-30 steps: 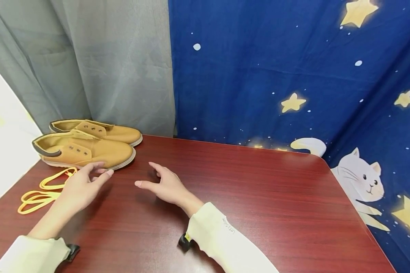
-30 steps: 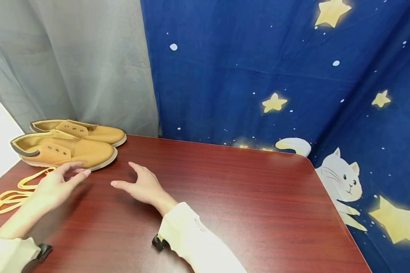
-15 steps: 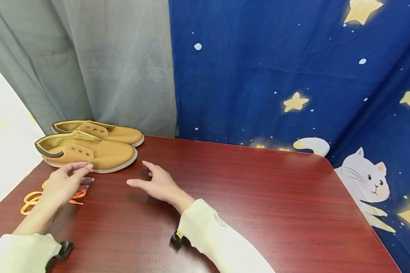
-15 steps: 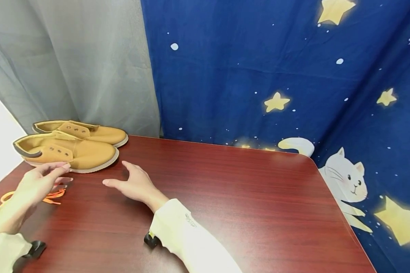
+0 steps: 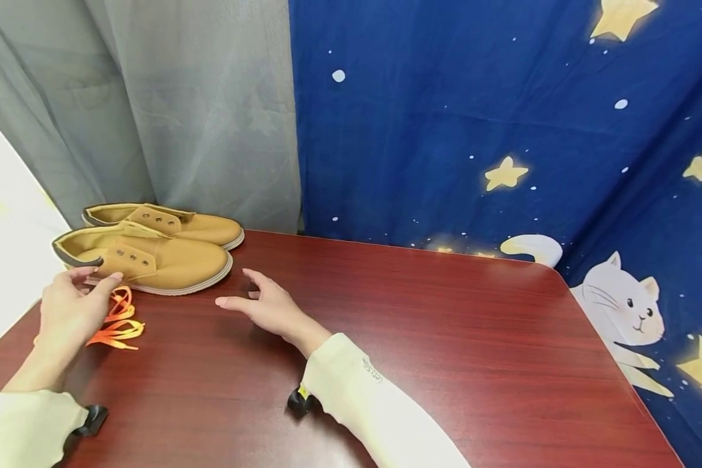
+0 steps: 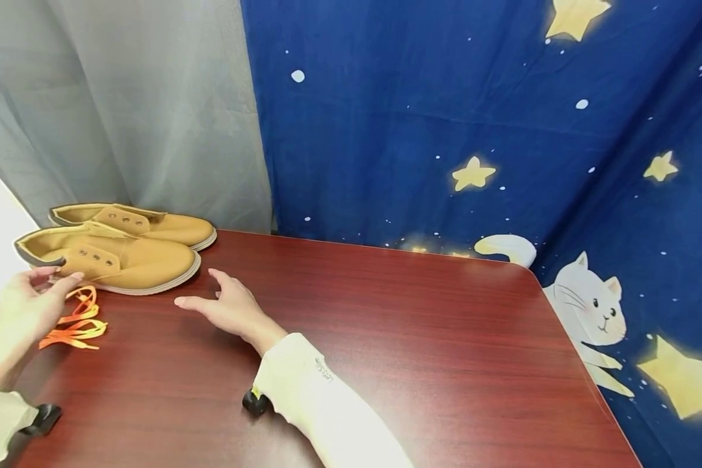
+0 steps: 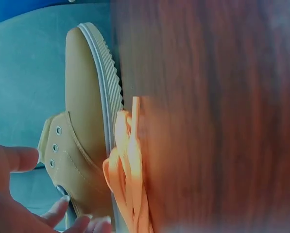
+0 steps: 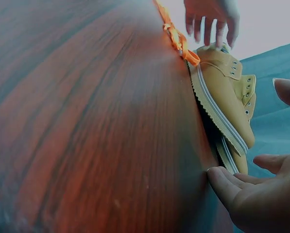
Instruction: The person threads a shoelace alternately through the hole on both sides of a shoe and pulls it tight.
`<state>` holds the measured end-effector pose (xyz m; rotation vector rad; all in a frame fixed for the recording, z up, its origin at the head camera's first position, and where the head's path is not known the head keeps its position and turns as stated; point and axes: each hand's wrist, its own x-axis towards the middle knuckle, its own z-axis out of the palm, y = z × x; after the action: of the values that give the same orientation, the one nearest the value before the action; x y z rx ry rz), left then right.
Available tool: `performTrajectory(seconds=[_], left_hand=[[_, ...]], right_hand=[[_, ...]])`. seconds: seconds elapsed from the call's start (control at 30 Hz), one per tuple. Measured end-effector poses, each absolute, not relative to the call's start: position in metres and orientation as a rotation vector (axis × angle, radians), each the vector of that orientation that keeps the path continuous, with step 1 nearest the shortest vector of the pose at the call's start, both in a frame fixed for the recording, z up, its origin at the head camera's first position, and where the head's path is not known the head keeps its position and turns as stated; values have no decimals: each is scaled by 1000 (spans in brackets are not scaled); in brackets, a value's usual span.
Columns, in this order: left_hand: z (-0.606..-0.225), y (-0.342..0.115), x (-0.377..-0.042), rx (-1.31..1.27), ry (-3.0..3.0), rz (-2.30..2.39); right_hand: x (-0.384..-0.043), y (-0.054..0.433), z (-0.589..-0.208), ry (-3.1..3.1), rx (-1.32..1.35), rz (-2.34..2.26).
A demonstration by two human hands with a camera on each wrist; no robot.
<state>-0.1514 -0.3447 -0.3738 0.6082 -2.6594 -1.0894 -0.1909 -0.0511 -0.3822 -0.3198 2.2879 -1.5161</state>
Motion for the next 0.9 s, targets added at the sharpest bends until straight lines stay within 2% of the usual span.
performTrajectory(seconds=[0.13,0.43,0.63,0.9], left_hand=[[-375,-346,-156,689,-2528,-1066],[-369,-371,-165,860,-2412,-1498],[-366,-387,-170,873,-2338,-1578],[-355,-387,-174,746,-2515,-1378]], right_hand=[[-193,-51,-383,2282,-322,-1524],[-195,-59,-383,2303,-328,-1483],[-194,-66,-382,2280,-354,-1493],[-198,-74,-379,2256,-332,-1526]])
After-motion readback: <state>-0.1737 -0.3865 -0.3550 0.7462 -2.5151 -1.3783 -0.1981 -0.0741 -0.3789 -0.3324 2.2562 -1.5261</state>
